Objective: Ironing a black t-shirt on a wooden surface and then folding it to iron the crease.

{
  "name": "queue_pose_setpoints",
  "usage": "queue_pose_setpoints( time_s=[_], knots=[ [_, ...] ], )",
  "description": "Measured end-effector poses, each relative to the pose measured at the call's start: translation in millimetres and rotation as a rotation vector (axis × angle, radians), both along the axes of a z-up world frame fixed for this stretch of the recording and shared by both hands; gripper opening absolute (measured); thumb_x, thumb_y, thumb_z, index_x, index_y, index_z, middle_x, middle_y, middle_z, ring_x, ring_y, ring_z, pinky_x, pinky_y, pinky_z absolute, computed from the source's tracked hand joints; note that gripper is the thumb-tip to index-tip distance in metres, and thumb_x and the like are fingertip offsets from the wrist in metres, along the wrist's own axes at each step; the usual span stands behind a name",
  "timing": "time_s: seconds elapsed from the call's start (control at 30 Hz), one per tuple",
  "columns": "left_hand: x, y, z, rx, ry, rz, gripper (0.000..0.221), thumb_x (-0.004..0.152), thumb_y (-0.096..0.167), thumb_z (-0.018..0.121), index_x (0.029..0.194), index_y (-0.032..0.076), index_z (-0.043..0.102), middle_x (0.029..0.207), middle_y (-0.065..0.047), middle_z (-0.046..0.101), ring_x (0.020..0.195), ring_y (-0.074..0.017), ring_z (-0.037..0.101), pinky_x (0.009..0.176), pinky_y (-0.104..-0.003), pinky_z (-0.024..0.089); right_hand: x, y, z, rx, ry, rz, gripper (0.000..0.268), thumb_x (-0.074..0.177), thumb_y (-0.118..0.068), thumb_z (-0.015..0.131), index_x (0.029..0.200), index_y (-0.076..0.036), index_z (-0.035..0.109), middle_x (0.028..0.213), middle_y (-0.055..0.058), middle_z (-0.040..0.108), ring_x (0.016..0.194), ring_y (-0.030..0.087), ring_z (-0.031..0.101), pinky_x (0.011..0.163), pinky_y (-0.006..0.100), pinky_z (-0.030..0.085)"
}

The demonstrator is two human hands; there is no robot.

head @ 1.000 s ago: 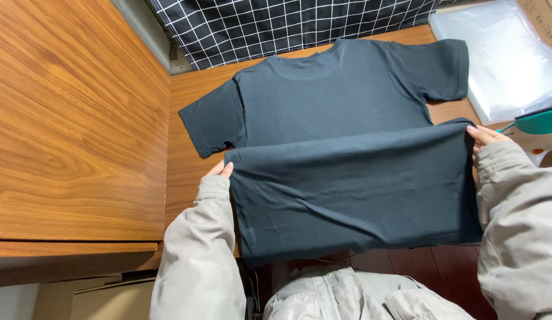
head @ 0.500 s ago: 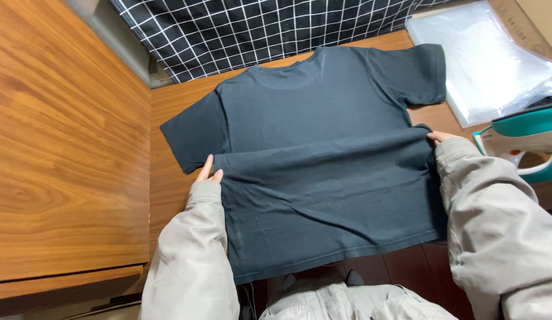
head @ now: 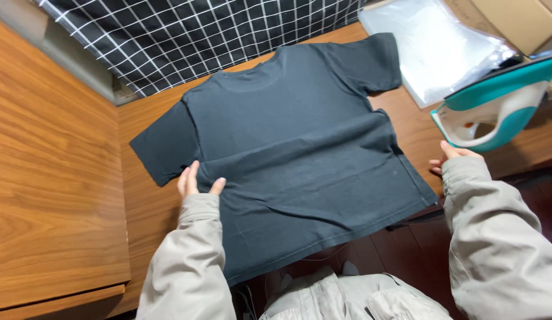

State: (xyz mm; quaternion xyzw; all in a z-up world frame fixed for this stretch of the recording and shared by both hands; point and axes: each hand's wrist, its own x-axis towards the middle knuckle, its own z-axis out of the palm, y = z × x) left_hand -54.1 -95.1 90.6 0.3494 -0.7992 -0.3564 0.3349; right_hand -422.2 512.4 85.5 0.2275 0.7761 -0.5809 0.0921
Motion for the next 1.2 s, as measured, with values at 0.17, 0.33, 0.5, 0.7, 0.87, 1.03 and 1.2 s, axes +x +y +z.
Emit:
queue_pose_setpoints(
  time_s=[0.17,0.33,0.5,0.7,0.87,1.03,1.2],
  knots=[
    [-25,79,-17,-0.171,-0.119,-0.182,0.104,0.074,0.055,0.104,0.167,0.034,0.063,0.178,-0.012,0.044,0.16,-0.0321,0.052,0.137,-0.046,0.038,36,10,17,0.123,0.163,0.173,0.029,0.113,-0.04,0.084,0.114,-0.011,0.08,0.083,0.011,0.075,0.064,0.019,0.067,0.057,0.037,0.056],
    [-38,150,-13,-0.092,-0.572,-0.331,0.129,0.073,0.073,0.1,0.182,0.054,0.033,0.194,-0.005,0.013,0.179,-0.0407,0.016,0.147,-0.058,0.02,-9,23,-76,0.886,0.023,0.659,0.039,0.09,-0.072,0.091,0.126,-0.058,0.084,0.126,-0.02,0.085,0.13,0.011,0.078,0.115,0.037,0.063],
    [-35,175,0,-0.021,-0.968,-0.434,0.141,0.077,0.07,0.102,0.181,0.066,0.006,0.196,0.006,-0.019,0.182,-0.0297,-0.011,0.146,-0.056,0.016,-9,44,-85,0.753,-0.019,0.538,0.064,0.075,-0.072,0.103,0.127,-0.039,0.085,0.112,-0.012,0.085,0.116,0.014,0.081,0.109,0.037,0.065],
    [-32,182,-4,-0.13,-1.233,-0.38,0.163,0.069,0.084,0.101,0.183,0.057,-0.013,0.194,0.0,-0.033,0.181,-0.0338,-0.023,0.146,-0.061,-0.002,18,53,12,0.284,0.426,-0.036,0.079,0.1,-0.018,0.094,0.162,-0.019,0.045,0.107,0.006,0.07,0.097,0.023,0.069,0.096,0.038,0.056],
    [-27,190,24,-0.139,-1.406,-0.349,0.169,0.075,0.1,0.085,0.18,0.044,-0.034,0.192,-0.007,-0.041,0.179,-0.0341,-0.03,0.145,-0.06,-0.006,-20,54,13,0.18,0.515,0.148,0.066,0.105,-0.008,0.082,0.164,-0.008,0.051,0.152,0.02,0.07,0.137,0.031,0.068,0.12,0.043,0.049],
    [-17,191,25,-0.151,-1.441,-0.298,0.178,0.071,0.106,0.084,0.18,0.036,-0.037,0.193,-0.01,-0.037,0.179,-0.035,-0.028,0.144,-0.064,-0.001,-20,41,24,0.105,0.692,0.259,0.046,0.11,-0.005,0.076,0.154,-0.007,0.06,0.136,0.015,0.075,0.126,0.027,0.072,0.118,0.037,0.052],
    [-2,190,46,-0.125,-1.477,-0.341,0.171,0.076,0.106,0.078,0.183,0.032,-0.033,0.194,-0.011,-0.036,0.18,-0.0339,-0.027,0.143,-0.064,-0.006,-13,36,70,0.305,0.716,0.251,0.031,0.121,-0.029,0.082,0.14,-0.009,0.067,0.106,0.008,0.08,0.09,0.018,0.076,0.086,0.037,0.063]
  ],
)
